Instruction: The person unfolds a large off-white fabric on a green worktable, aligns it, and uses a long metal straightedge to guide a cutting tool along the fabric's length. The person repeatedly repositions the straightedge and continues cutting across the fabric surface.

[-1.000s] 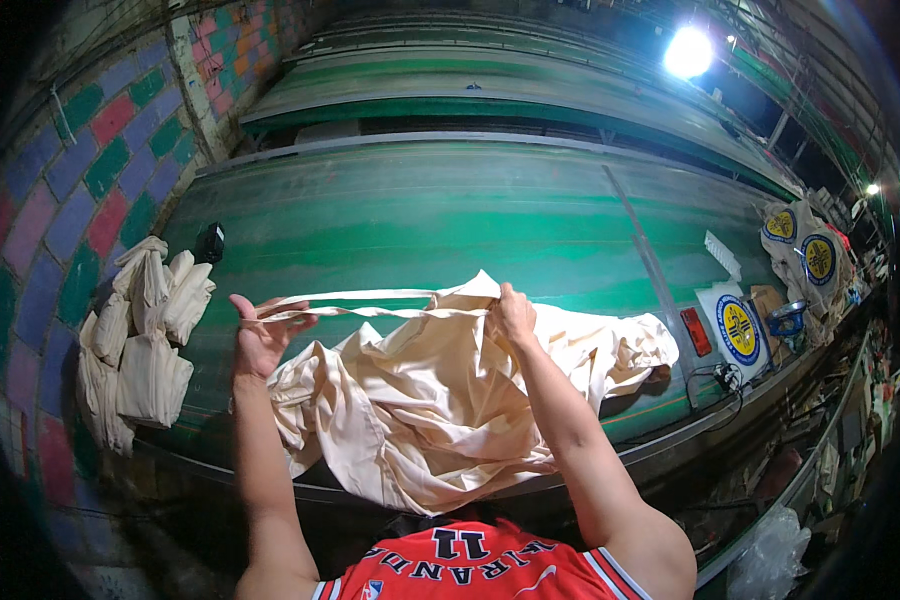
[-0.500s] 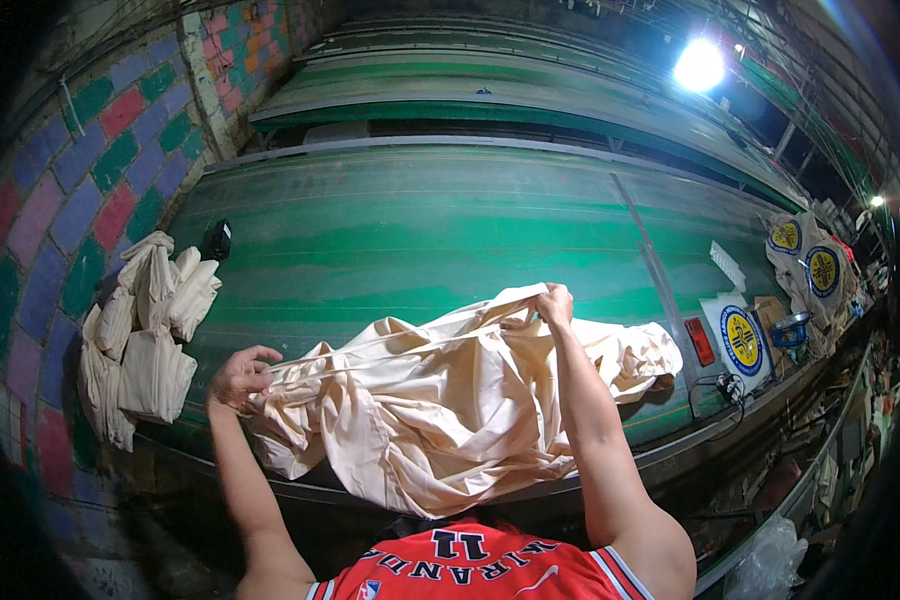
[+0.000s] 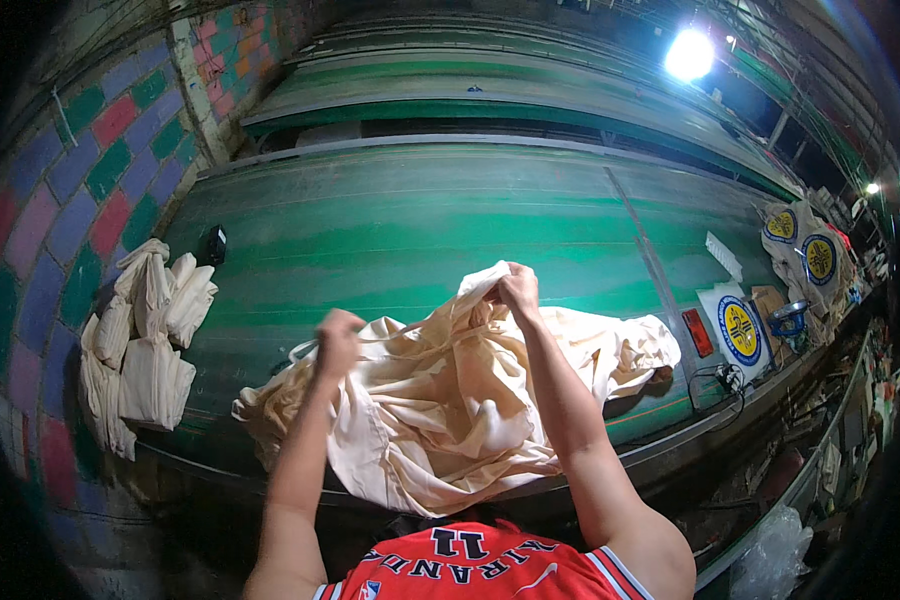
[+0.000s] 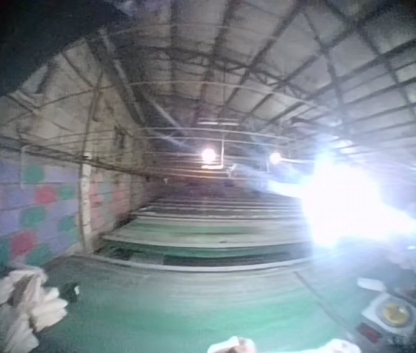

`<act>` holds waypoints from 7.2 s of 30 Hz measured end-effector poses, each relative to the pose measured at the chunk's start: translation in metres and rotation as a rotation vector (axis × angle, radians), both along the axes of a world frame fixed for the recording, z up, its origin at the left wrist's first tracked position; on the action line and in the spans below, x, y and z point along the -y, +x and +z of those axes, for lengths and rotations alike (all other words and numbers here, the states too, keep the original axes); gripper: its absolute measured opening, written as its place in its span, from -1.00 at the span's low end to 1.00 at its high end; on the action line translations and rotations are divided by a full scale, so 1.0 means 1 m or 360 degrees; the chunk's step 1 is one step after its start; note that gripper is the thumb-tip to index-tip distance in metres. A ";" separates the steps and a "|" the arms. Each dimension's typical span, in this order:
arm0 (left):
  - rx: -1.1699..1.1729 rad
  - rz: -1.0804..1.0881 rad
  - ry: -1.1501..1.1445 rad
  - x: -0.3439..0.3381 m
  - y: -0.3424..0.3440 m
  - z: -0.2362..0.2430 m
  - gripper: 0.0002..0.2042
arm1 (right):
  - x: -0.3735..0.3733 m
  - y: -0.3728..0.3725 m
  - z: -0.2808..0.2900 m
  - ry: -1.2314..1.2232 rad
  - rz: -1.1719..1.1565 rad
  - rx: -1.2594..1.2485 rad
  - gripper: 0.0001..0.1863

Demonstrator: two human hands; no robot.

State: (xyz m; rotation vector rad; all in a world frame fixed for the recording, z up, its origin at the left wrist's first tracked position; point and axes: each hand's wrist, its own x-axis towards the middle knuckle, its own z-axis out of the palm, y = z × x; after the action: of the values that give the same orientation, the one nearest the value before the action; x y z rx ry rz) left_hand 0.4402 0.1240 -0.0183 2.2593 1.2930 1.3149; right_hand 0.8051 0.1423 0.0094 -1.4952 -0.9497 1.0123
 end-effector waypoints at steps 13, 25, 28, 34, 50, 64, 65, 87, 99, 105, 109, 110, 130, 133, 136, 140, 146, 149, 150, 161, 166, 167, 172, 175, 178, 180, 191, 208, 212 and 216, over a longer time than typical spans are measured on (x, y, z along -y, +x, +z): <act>-0.0465 -0.0743 -0.0749 0.030 0.183 -0.040 -0.85 | 0.019 -0.015 0.021 0.0131 -0.0062 0.0613 -0.69; -0.2187 -0.1333 -0.1878 0.120 -0.015 -0.048 -0.87 | -0.017 0.049 -0.021 0.0617 -0.0498 0.0127 -0.67; -0.1943 -0.0788 -0.2099 0.110 -0.065 -0.030 -0.81 | -0.008 0.053 -0.008 0.0684 -0.0418 0.0026 -0.64; -0.1507 -0.0907 -0.1770 0.073 -0.018 0.010 -0.68 | 0.008 0.026 0.006 0.0684 -0.0249 0.0226 -0.63; -0.1403 -0.0641 -0.1351 -0.043 0.071 -0.015 -0.69 | 0.091 0.105 0.034 -0.0405 0.0338 0.0878 -0.88; 0.0239 0.0308 -0.0066 -0.165 0.069 0.080 -0.27 | 0.009 0.063 0.031 0.0573 0.0475 0.0448 0.12; 0.0110 0.0238 0.0017 -0.156 0.067 0.071 -0.22 | 0.012 0.064 0.026 0.0408 0.0503 0.0682 0.01; -0.0754 0.0118 -0.0732 -0.011 0.070 -0.076 -0.52 | 0.205 0.021 -0.136 -0.0385 0.0906 0.1392 -0.73; -0.0793 0.0442 -0.0691 -0.055 0.063 -0.080 -0.50 | 0.217 0.008 -0.111 -0.0271 0.0902 0.1205 -0.74; -0.1087 -0.0572 -0.0851 0.015 0.149 -0.043 -0.67 | 0.214 0.032 -0.088 0.0190 0.0210 0.0897 -0.79; -0.1126 -0.0862 -0.0683 0.061 0.196 -0.049 -0.68 | 0.231 0.068 -0.077 0.0222 -0.0250 0.0615 -0.81; -0.0985 -0.0907 -0.0686 0.071 0.209 -0.052 -0.70 | 0.238 0.082 -0.077 0.0214 -0.0344 0.0662 -0.81; -0.0515 -0.1502 -0.0632 0.209 0.550 -0.073 -0.83 | 0.384 0.417 -0.187 -0.0719 -0.0684 0.1414 -0.65; -0.0601 -0.1533 -0.0648 0.221 0.568 -0.082 -0.80 | 0.387 0.434 -0.177 -0.1032 -0.0953 0.1472 -0.69; -0.0757 -0.1568 -0.0763 0.225 0.579 -0.092 -0.78 | 0.388 0.449 -0.171 -0.1027 -0.0718 0.1579 -0.69; -0.0846 -0.1602 -0.0864 0.230 0.589 -0.102 -0.77 | 0.365 0.471 -0.178 -0.0549 -0.0459 0.1619 -0.68; -0.0831 -0.1624 -0.1040 0.230 0.588 -0.107 -0.74 | 0.329 0.500 -0.171 -0.1136 -0.0483 0.1720 -0.37; -0.0801 -0.1585 -0.1092 0.229 0.587 -0.107 -0.74 | 0.325 0.497 -0.156 -0.1326 -0.0385 0.1719 -0.44; -0.0811 -0.1560 -0.1122 0.229 0.587 -0.107 -0.74 | 0.324 0.495 -0.151 -0.1346 -0.0430 0.1741 -0.48; -0.0783 -0.1540 -0.1238 0.228 0.594 -0.111 -0.72 | 0.337 0.525 -0.171 -0.1049 -0.0545 0.2071 -0.74; -0.0776 -0.1539 -0.1242 0.228 0.594 -0.113 -0.73 | 0.332 0.543 -0.182 -0.1141 -0.0389 0.1697 -0.68; -0.0774 -0.1537 -0.1224 0.228 0.592 -0.113 -0.73 | 0.332 0.545 -0.181 -0.1239 -0.0413 0.1587 -0.65; -0.0782 -0.1495 -0.1327 0.226 0.586 -0.113 -0.72 | 0.335 0.535 -0.174 -0.1213 -0.0505 0.1416 -0.41; -0.0773 -0.1501 -0.1345 0.227 0.585 -0.114 -0.71 | 0.332 0.530 -0.170 -0.1277 -0.0488 0.1293 -0.38; -0.0757 -0.1506 -0.1388 0.229 0.584 -0.115 -0.71 | 0.325 0.536 -0.165 -0.1415 -0.0460 0.0989 -0.43; -0.0749 -0.1497 -0.1439 0.229 0.585 -0.115 -0.70 | 0.319 0.543 -0.167 -0.1458 -0.0448 0.0918 -0.44; -0.0708 -0.1502 -0.1497 0.232 0.585 -0.116 -0.71 | 0.285 0.561 -0.227 -0.1104 -0.0518 0.0638 -0.68; -0.0594 -0.1500 -0.1703 0.248 0.570 -0.131 -0.72 | 0.254 0.574 -0.138 -0.0848 -0.0942 0.1264 -0.72; -0.0577 -0.1459 -0.1782 0.255 0.569 -0.130 -0.73 | 0.234 0.567 -0.125 -0.0668 -0.0657 0.0092 -0.72; -0.0339 -0.1466 -0.1741 0.259 0.569 -0.117 -0.79 | 0.233 0.503 -0.122 -0.0471 -0.0285 -0.0395 -0.61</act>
State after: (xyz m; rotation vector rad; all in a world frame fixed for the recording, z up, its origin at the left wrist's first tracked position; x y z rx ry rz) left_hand 1.0092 -0.1352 -0.1350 1.7287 0.5553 -0.0157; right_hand 1.3079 -0.0905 -0.1123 -1.6171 -0.4961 1.2108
